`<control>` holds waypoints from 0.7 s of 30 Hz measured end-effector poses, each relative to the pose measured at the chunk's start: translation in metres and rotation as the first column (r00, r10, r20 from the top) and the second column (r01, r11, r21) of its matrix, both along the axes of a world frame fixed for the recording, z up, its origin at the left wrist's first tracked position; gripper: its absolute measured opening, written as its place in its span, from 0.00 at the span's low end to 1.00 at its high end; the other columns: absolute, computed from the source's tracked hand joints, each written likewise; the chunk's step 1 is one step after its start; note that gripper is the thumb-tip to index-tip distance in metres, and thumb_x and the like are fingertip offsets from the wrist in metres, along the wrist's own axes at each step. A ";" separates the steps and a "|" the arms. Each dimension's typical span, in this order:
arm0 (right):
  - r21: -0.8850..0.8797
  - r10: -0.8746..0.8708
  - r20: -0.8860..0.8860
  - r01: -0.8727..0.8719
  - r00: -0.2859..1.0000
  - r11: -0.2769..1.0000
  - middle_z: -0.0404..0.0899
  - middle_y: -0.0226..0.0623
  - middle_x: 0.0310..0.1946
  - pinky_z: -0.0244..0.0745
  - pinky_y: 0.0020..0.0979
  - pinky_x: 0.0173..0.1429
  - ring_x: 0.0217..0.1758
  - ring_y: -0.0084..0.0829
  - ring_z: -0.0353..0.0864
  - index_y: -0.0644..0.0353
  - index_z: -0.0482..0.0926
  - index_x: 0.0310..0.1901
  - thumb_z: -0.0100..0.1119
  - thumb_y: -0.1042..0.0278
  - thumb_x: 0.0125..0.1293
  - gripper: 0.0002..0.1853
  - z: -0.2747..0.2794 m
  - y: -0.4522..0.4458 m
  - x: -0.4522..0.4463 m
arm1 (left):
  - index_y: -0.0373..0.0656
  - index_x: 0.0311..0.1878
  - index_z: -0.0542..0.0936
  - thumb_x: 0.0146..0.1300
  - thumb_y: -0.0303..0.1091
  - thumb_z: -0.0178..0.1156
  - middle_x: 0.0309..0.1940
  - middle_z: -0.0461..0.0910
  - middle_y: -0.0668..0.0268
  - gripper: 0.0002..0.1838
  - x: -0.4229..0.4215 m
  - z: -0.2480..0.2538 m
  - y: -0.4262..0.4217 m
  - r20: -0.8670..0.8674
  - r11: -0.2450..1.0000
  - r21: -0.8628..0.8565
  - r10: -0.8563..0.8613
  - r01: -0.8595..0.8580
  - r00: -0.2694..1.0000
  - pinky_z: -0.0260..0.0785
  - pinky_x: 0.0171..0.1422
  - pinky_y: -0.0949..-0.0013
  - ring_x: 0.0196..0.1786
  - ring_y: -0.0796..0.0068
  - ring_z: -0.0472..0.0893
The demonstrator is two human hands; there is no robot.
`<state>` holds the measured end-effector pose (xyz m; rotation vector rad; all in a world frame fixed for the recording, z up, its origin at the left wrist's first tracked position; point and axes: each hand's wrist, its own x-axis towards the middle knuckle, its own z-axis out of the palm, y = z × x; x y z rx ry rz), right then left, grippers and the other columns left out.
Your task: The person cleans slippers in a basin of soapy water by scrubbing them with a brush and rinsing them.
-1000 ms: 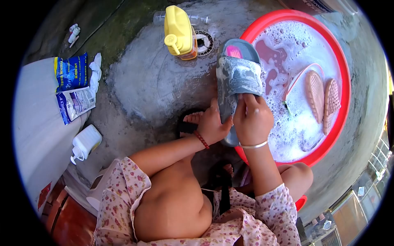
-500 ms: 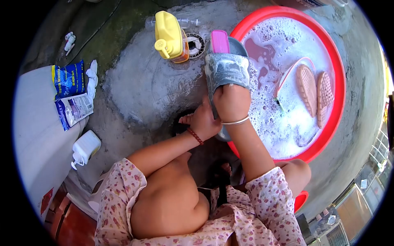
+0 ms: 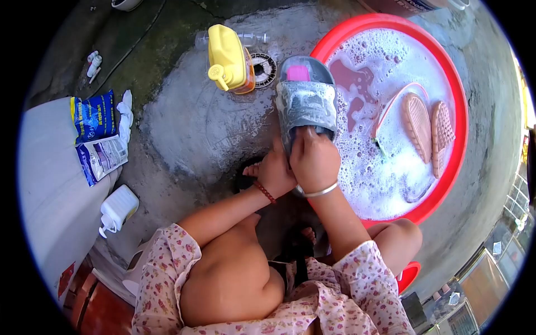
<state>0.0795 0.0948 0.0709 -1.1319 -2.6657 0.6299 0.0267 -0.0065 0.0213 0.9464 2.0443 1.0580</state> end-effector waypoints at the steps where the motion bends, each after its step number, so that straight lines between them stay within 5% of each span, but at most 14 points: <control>1: -0.061 -0.028 0.048 0.030 0.998 0.998 0.77 0.49 0.18 0.75 0.46 0.23 0.19 0.50 0.80 0.57 0.81 0.44 0.57 0.65 0.64 0.10 0.013 -0.015 0.022 | 0.22 0.63 0.57 0.55 0.38 0.69 0.27 0.80 0.37 0.42 -0.001 -0.003 0.000 0.013 1.000 0.010 0.018 -0.018 1.000 0.75 0.34 0.46 0.32 0.35 0.82; 6: -0.188 -0.051 0.273 0.106 0.961 0.976 0.78 0.50 0.20 0.74 0.48 0.28 0.20 0.50 0.78 0.62 0.83 0.44 0.57 0.71 0.63 0.10 0.047 -0.019 0.057 | 0.25 0.56 0.64 0.59 0.41 0.66 0.30 0.80 0.37 0.33 0.004 0.001 0.001 0.086 0.998 0.001 0.061 -0.062 0.994 0.76 0.39 0.47 0.35 0.35 0.82; 11: 0.068 -0.019 0.052 0.015 0.998 0.998 0.76 0.48 0.16 0.72 0.45 0.24 0.18 0.47 0.78 0.58 0.66 0.71 0.58 0.68 0.66 0.31 0.005 0.017 0.019 | 0.26 0.55 0.66 0.61 0.42 0.65 0.35 0.80 0.36 0.31 -0.001 0.008 0.011 0.107 0.997 0.039 0.066 -0.070 0.992 0.76 0.42 0.48 0.39 0.35 0.82; 17: -0.192 -0.035 0.193 0.073 0.981 0.979 0.76 0.45 0.15 0.71 0.44 0.19 0.15 0.42 0.78 0.54 0.65 0.73 0.55 0.65 0.70 0.30 0.041 -0.040 0.092 | 0.27 0.57 0.65 0.61 0.40 0.65 0.35 0.81 0.37 0.31 0.005 -0.007 0.004 -0.013 0.997 0.036 0.067 -0.066 0.998 0.76 0.41 0.47 0.38 0.35 0.82; 21: 0.021 -0.016 0.122 0.013 0.992 1.000 0.76 0.49 0.17 0.72 0.44 0.24 0.18 0.48 0.79 0.57 0.66 0.72 0.56 0.68 0.69 0.30 0.002 0.021 0.020 | 0.27 0.58 0.64 0.61 0.40 0.65 0.35 0.81 0.37 0.32 -0.002 0.007 0.010 0.100 0.998 0.032 0.057 -0.060 0.993 0.76 0.41 0.47 0.37 0.35 0.82</control>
